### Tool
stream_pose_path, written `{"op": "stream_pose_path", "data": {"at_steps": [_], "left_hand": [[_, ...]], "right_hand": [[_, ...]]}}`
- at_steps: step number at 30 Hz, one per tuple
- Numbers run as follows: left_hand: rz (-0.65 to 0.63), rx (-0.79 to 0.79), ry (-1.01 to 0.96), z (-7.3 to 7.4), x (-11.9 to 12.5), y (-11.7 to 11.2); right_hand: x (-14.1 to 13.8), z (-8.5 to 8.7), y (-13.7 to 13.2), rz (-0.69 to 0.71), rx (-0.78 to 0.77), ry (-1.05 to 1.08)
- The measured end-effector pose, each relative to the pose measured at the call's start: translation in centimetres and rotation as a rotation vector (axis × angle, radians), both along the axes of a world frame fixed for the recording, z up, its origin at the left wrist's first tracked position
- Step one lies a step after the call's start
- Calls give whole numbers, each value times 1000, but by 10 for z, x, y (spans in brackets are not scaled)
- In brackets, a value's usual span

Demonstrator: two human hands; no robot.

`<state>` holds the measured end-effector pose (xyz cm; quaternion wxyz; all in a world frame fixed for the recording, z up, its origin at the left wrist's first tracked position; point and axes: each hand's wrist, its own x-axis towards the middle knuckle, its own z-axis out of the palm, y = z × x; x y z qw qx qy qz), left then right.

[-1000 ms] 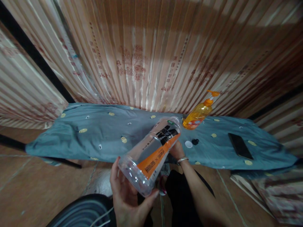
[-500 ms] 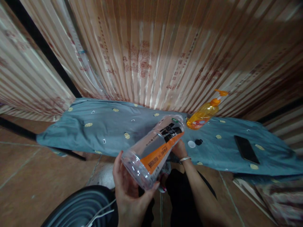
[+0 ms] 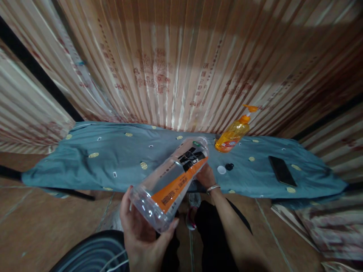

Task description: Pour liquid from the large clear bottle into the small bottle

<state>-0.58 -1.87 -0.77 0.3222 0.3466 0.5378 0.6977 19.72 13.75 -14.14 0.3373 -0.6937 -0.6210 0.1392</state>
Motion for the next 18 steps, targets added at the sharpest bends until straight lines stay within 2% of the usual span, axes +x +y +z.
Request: {"op": "stream_pose_path", "data": {"at_steps": [4, 10, 18], "left_hand": [[2, 9, -21, 1, -1, 2], [-31, 38, -20, -5, -7, 3], [4, -1, 4, 3, 0, 2]], "right_hand": [[-1, 2, 0, -22, -26, 158], [-3, 3, 1, -68, -22, 105], [1, -9, 4, -31, 17, 118]]}}
